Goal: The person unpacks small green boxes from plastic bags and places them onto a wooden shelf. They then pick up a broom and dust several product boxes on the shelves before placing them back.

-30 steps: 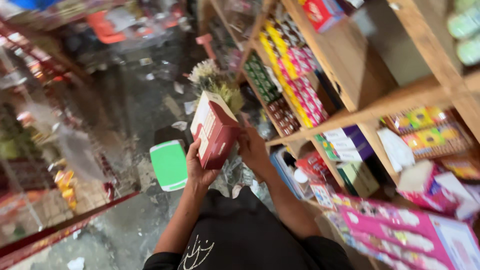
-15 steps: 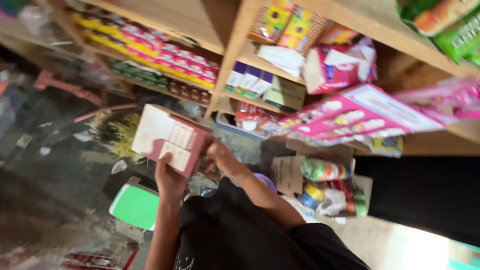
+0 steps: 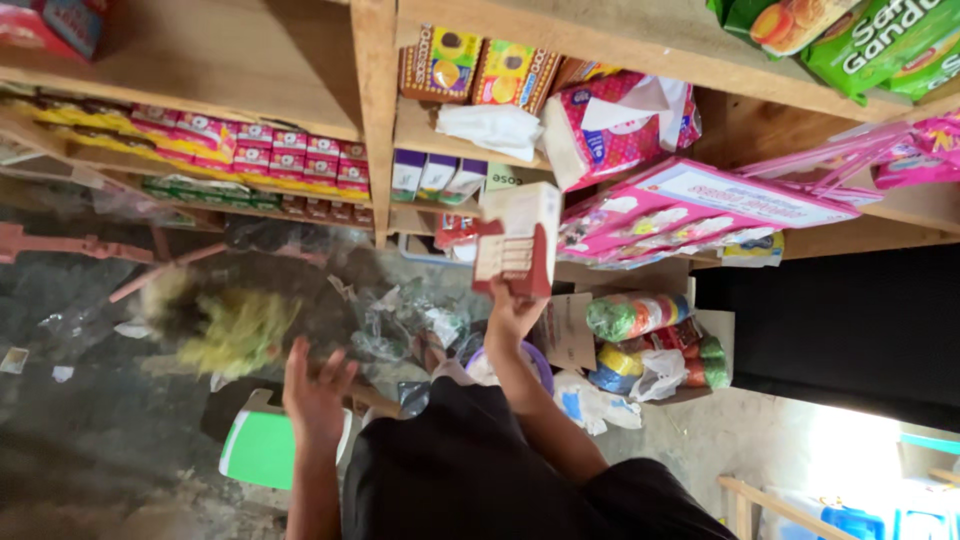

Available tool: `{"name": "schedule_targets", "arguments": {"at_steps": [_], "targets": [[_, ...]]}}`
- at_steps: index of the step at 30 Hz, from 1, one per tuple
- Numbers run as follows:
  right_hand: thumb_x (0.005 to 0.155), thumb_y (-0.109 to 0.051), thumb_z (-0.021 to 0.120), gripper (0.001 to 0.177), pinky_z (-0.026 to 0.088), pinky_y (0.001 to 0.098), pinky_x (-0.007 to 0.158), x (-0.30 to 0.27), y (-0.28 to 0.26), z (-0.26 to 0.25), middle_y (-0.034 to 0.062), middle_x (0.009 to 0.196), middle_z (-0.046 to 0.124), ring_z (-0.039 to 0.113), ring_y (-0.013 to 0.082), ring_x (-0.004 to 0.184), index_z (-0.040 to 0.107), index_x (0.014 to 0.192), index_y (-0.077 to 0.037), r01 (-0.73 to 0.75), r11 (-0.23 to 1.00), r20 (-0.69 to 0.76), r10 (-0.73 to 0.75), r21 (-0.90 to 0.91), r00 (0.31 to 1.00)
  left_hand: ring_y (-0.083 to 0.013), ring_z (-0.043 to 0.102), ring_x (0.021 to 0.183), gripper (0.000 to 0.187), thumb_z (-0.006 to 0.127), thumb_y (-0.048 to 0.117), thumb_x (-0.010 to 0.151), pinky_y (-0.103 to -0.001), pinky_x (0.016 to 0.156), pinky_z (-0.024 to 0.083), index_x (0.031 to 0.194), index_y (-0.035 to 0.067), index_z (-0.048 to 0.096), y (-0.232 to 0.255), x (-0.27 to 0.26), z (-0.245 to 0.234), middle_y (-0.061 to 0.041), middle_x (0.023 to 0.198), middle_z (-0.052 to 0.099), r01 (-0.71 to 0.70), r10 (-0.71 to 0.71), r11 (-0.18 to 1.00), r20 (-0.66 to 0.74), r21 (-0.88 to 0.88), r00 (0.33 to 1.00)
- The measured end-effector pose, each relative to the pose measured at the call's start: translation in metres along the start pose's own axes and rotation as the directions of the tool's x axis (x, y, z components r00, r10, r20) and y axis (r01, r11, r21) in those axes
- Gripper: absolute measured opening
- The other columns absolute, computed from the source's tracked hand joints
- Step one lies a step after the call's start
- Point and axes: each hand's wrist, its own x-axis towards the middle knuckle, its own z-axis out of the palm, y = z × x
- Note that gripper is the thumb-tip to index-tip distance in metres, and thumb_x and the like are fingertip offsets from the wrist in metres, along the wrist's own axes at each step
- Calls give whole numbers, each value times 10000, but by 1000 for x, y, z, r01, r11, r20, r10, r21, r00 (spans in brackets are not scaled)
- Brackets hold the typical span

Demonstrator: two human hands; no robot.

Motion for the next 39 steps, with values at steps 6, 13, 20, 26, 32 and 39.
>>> {"name": "schedule_targets", "arguments": {"at_steps": [6,13,20,26,32,39], "targets": [[851,37,890,642,575,351,912,74,67,14,181,1157,640,648,210,1042,425,1293,32,229,883,-58,-276,-411,959,-231,574,1104,560,534,436,1044,-520,1037,467,1532,181,433,2,-10,-26,47,1513,385,68,-68,998,-233,-6,970],[806,31,821,870,567,329,862,140,82,41,166,1236,607,641,209,1045,280,1488,17,225,904,-182,-306,-365,934,-214,587,1099,528,508,462,1038,-476,1018,454,1503,213,486,-7,-19,-46,94,1389,485,98,-101,995,-276,-27,956],[743,184,674,889,592,459,912,195,82,45,85,1446,463,573,251,1145,355,1516,-119,124,990,-557,-140,-68,818,-212,558,1096,522,494,487,1050,-453,1035,439,1467,174,500,-7,-24,-40,92,1301,527,106,-115,993,-265,-49,957],[843,160,590,805,585,491,975,211,79,7,151,1541,502,599,333,1261,428,1583,-111,385,887,-636,-147,253,758,-212,536,1120,559,481,509,1057,-445,1046,432,1480,143,490,-4,-26,-35,73,1325,501,102,-107,994,-259,-33,960],[787,195,637,635,657,437,774,233,84,13,150,1345,599,643,307,1083,482,1344,-67,58,993,-639,22,104,769,-208,536,1115,560,472,523,1048,-445,1051,423,1474,159,502,-2,-21,-41,85,1348,511,112,-118,993,-251,-38,961],[770,140,763,718,605,371,907,224,86,9,124,1304,575,635,230,1089,364,1337,-49,112,980,-329,-161,-164,931,-193,553,1099,545,486,521,1057,-443,1037,426,1457,154,529,-4,-20,-42,92,1287,555,126,-138,990,-228,-69,964]]}}
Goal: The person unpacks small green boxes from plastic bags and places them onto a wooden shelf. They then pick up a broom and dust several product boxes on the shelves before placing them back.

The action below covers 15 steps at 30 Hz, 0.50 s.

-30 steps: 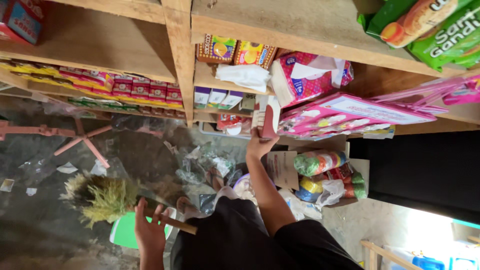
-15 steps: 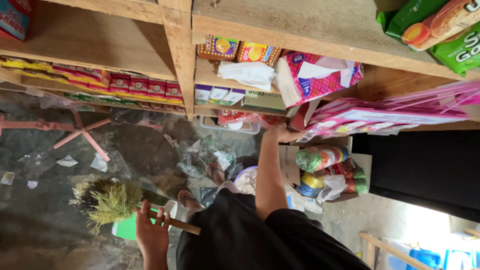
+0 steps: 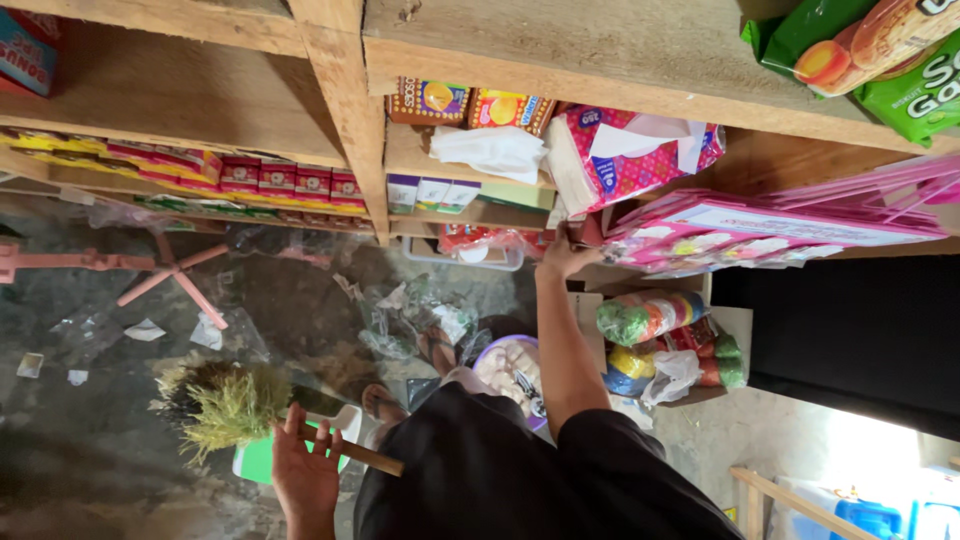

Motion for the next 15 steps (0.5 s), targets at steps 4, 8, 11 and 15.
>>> {"name": "schedule_targets", "arguments": {"at_steps": [4,8,11,15], "targets": [[787,125,801,696,590,400,932,-3,-11,-12,138,1323,588,635,263,1107,446,1373,-4,52,998,53,-54,46,997,-187,550,1078,541,499,510,1080,-434,1023,430,1461,127,530,-1,-3,-1,83,1276,557,-6,7,1000,21,-16,1000],[879,0,773,591,468,477,769,-2,-36,-4,177,1159,535,523,313,918,473,1384,-61,-285,950,74,277,124,958,-178,554,1065,550,479,508,1053,-414,1011,435,1462,142,514,-1,-2,3,97,1253,569,10,-10,1000,-3,20,1000],[905,-108,676,417,533,494,742,3,-51,-1,120,1039,603,615,305,823,478,1268,-164,-537,811,135,520,231,844,-181,557,1059,556,486,508,1078,-409,1017,436,1473,117,516,-3,-4,1,76,1217,564,15,-15,1000,21,-4,1000],[921,-338,509,367,616,518,725,27,-53,14,133,938,736,704,343,744,618,1118,-49,-778,519,612,500,355,613,-184,568,1051,554,493,514,1096,-417,1005,440,1478,114,532,-7,-3,2,64,1156,571,37,-35,998,41,-42,999]]}}
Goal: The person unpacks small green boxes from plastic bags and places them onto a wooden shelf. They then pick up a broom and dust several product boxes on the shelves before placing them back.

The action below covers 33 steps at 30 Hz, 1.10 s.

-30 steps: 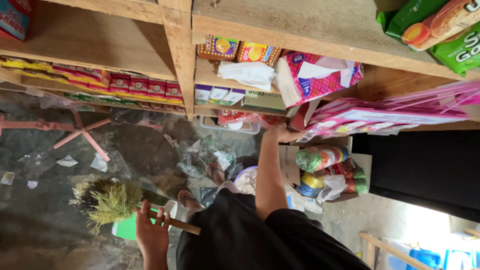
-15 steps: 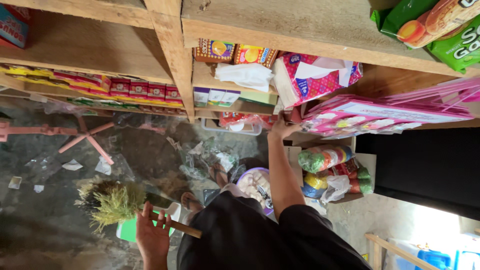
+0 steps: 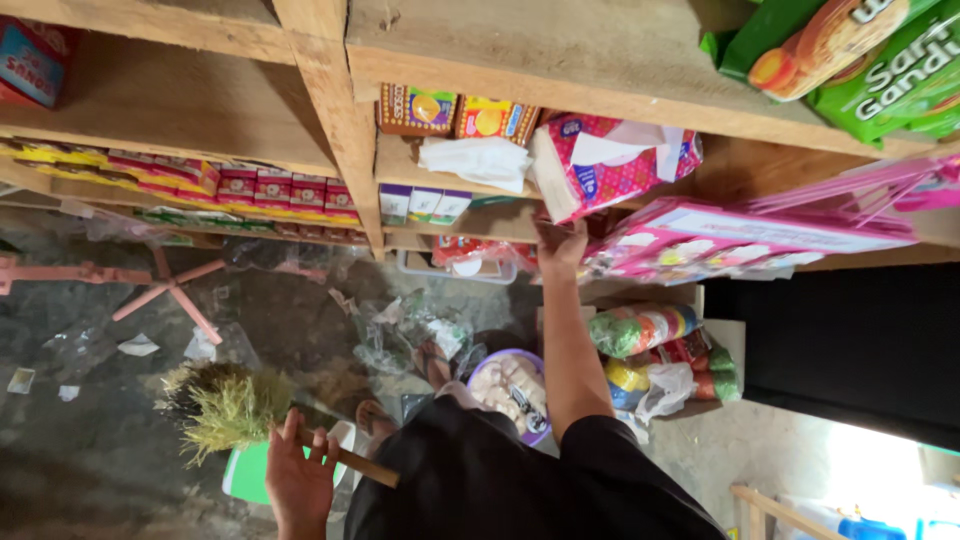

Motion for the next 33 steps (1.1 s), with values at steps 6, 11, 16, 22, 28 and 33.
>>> {"name": "schedule_targets", "arguments": {"at_steps": [6,11,16,22,28,33], "targets": [[1014,-279,553,286,600,532,768,35,31,4,164,904,731,707,353,805,667,1107,-34,77,851,16,-81,-520,997,-198,570,1069,516,486,498,1069,-438,995,449,1437,137,520,-9,4,-6,105,1259,596,-5,4,1000,-54,-2,999],[976,-133,641,352,615,404,905,38,85,18,142,1192,699,701,241,1028,545,1296,-21,253,796,362,-47,-549,931,-187,569,1061,570,483,539,1075,-430,983,455,1491,153,535,-18,10,-31,95,1299,581,-16,15,1000,-29,-20,999],[824,33,742,767,491,301,726,23,117,34,67,1095,550,558,149,859,357,1482,-53,570,548,487,-307,-612,818,-177,578,1037,596,458,556,1062,-452,956,456,1503,157,490,-30,12,-58,92,1327,589,-57,56,996,-15,-69,998],[915,-106,843,291,489,296,641,10,99,54,45,986,715,584,120,755,700,1154,-26,694,109,650,-272,-712,710,-171,587,1031,639,464,565,1058,-444,974,446,1550,158,486,-33,-2,-62,110,1333,579,-119,113,988,-63,-96,992],[901,-422,793,434,570,400,858,34,62,61,60,1058,762,726,238,936,735,1184,-98,693,-314,711,76,-649,699,-146,578,1046,601,444,543,1058,-425,1002,427,1544,192,498,-26,-20,-34,146,1343,574,-110,103,986,-63,-124,993],[869,-496,775,705,361,433,1115,71,61,58,158,1425,594,499,345,1320,595,1395,-63,781,-383,717,329,-494,615,-160,579,1052,571,459,506,1080,-422,979,432,1523,149,517,-23,-20,0,116,1318,585,-152,150,979,-20,-133,988]]}}
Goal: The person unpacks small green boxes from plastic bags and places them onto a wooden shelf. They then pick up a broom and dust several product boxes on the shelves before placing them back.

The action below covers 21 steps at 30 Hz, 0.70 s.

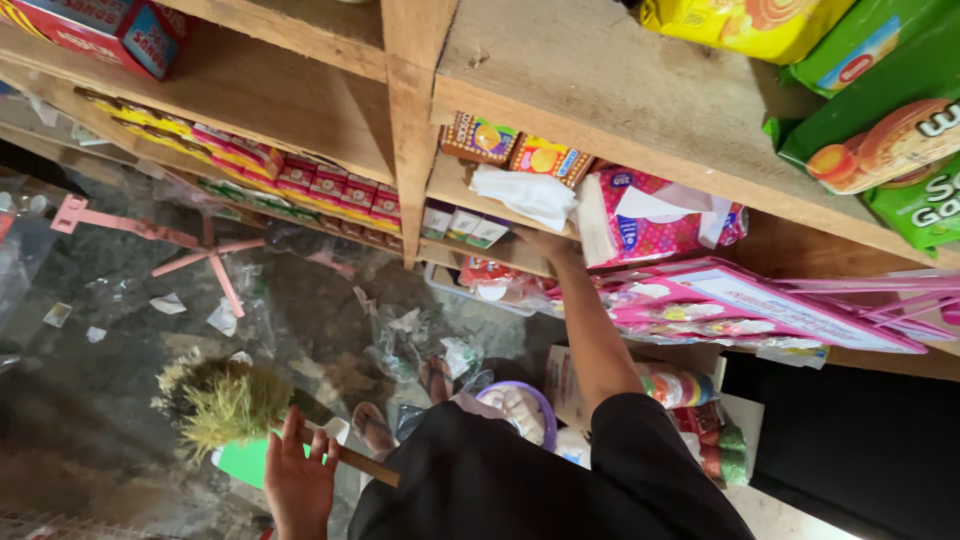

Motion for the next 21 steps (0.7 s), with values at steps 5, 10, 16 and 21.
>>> {"name": "schedule_targets", "arguments": {"at_steps": [5,10,16,21], "targets": [[957,-523,676,633,335,367,1197,15,8,8,64,1520,536,461,265,1413,555,1455,-151,-210,967,337,152,143,929,-176,601,1047,553,476,500,1080,-425,976,452,1496,139,531,-13,4,30,72,1291,609,7,-7,1000,34,-6,999],[932,-484,710,583,415,383,1129,3,10,4,69,1429,612,544,259,1333,611,1385,-131,-159,960,132,131,230,983,-176,613,1018,540,491,489,1078,-444,952,478,1479,133,548,-26,4,55,81,1301,623,29,-22,998,134,-51,991],[871,-421,785,538,509,410,1040,-12,-2,26,81,1296,709,649,263,1219,688,1290,-98,-135,975,-204,170,175,964,-191,629,1055,539,452,502,1056,-410,934,476,1454,147,527,-25,7,73,90,1280,647,90,-89,996,157,3,984],[906,-348,764,467,504,418,1068,2,-16,30,77,1301,716,654,275,1247,686,1298,-106,-108,992,-392,126,68,911,-196,614,1074,544,434,520,1053,-410,928,467,1452,165,534,-2,23,79,12,1288,645,156,-163,986,164,55,973]]}}
